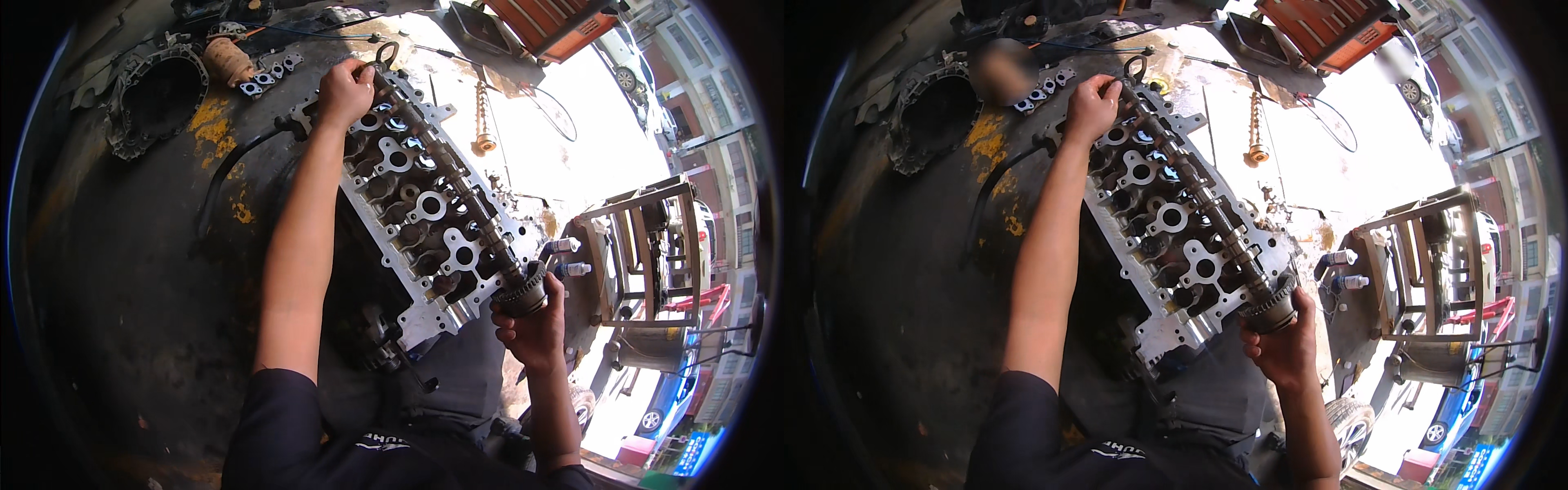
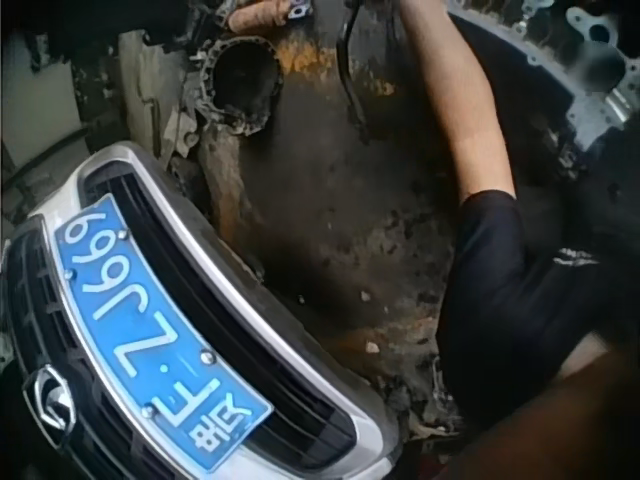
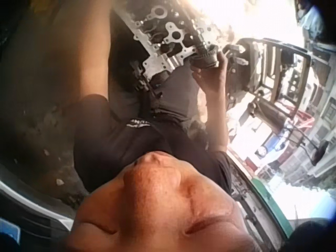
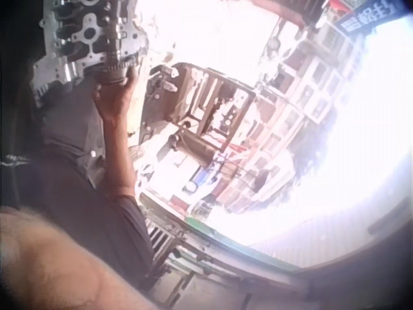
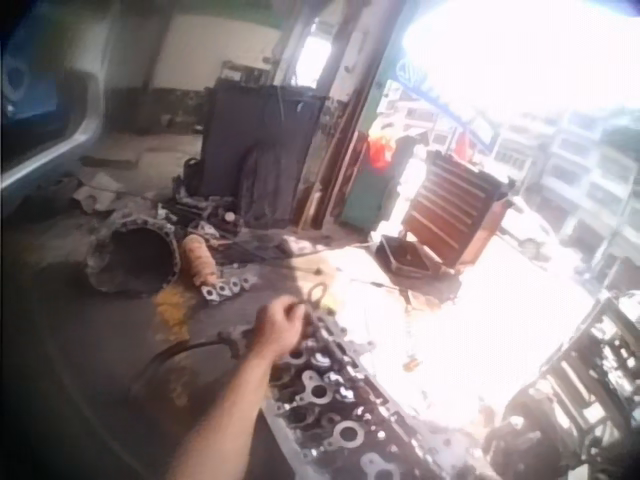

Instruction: The person cleans a camshaft with a red-handled tool, applies lubricant from a spray bottle, and attempts to fit the camshaft into an engine block. The person handles the camshaft and engine block by hand.

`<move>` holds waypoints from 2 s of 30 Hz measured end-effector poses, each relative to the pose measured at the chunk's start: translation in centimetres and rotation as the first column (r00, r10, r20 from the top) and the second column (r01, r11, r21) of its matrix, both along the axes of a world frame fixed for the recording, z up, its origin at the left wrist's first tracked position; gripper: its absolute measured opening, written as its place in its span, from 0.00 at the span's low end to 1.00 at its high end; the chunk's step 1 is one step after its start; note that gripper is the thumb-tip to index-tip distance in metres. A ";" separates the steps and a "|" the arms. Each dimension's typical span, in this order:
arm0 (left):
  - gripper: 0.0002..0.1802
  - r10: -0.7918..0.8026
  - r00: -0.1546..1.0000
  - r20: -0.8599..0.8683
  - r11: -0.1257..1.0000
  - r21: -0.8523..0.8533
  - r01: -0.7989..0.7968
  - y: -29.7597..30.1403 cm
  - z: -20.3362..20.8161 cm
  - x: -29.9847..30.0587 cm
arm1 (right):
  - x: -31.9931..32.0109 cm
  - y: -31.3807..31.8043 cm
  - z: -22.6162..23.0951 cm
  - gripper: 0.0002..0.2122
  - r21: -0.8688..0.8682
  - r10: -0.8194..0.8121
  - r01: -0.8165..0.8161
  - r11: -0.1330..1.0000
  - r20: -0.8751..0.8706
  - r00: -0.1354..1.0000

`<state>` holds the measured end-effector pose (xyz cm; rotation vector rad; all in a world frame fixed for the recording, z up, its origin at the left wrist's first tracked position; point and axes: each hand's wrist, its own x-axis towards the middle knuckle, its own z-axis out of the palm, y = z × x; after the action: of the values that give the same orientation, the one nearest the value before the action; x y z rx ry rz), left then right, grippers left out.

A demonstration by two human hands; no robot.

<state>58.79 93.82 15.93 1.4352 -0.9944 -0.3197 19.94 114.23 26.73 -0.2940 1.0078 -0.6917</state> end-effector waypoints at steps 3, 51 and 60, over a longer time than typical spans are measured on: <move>0.12 0.015 0.998 0.067 0.999 0.027 -0.016 -0.2 0.0 0.0 | 0.5 -0.4 -0.1 0.31 0.019 -0.036 0.036 0.999 0.016 0.999; 0.13 -0.178 0.973 0.144 0.983 0.064 0.170 7.6 -2.1 8.1 | 4.6 7.1 -1.5 0.35 -0.018 0.157 -0.163 0.986 -0.182 0.971; 0.15 -0.337 0.916 0.218 0.876 0.429 0.220 7.1 0.7 9.5 | 4.2 6.6 -1.0 0.37 -0.063 0.179 -0.192 0.979 -0.174 0.968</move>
<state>68.27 100.92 16.59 1.7367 -1.4465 -0.5646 24.13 120.81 25.71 -0.5168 1.0983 -0.5434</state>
